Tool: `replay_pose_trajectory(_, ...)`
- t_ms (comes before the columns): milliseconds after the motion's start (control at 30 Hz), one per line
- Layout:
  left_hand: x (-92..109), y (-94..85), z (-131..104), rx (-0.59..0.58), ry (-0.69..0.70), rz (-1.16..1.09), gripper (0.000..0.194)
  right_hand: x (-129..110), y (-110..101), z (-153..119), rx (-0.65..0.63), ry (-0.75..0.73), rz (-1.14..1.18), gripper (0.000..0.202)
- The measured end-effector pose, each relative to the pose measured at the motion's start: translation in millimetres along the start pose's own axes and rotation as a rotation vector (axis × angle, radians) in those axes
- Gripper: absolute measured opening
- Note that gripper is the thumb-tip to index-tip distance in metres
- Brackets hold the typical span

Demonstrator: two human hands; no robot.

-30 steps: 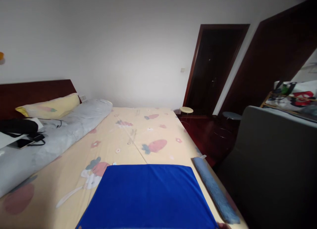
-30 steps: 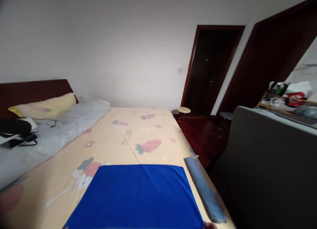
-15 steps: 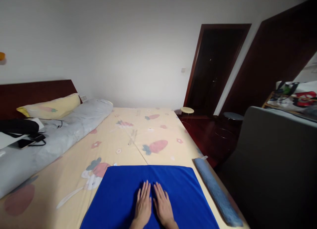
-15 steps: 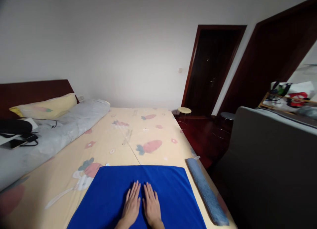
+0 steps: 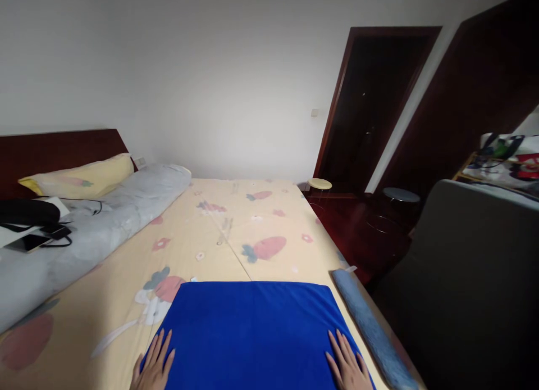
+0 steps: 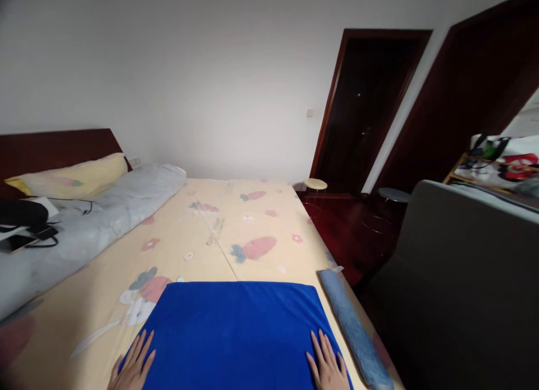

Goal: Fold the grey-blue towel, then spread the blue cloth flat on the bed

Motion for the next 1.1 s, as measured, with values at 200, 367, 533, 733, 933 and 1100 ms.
replay_pose_trajectory(200, 64.1, -5.3, -4.7, 0.115, 0.294, -0.014, 0.054, -64.1, 25.9, 11.1, 0.048, -0.070, 0.076, 0.065)
replay_pose_trajectory(367, 190.7, -10.5, -16.5, 0.143, 0.679, -0.207, 0.057, -181.2, 74.6, 41.1, -0.211, -0.356, 0.278, 0.055)
replay_pose_trajectory(533, 234.2, -12.6, 13.9, -0.009, 0.746, -0.159, 0.055, -212.3, 100.6, 81.2, -0.336, -0.423, 0.312, 0.053)
replay_pose_trajectory(733, 161.2, -14.8, 82.2, -0.064, 0.491, 0.042, 0.054, -123.7, 72.4, 123.4, -0.241, -0.200, 0.106, 0.057)
replay_pose_trajectory(933, 96.9, -13.6, 120.1, -0.129, 0.269, 0.213, 0.060, -30.4, 36.3, 137.7, -0.114, 0.032, -0.141, 0.066)
replay_pose_trajectory(1100, 86.4, -11.1, 124.0, -0.121, 0.120, 0.272, 0.061, 1.3, 34.6, 139.4, -0.029, 0.116, -0.237, 0.076)
Point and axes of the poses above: each hand's wrist, its own z-axis towards the middle knuckle, its own y-axis out of the palm, x = y × z, the point moved 1 cm from there along z, towards the middle knuckle, and after that the axes turned 15 degrees about z, right-handed, at the moved point
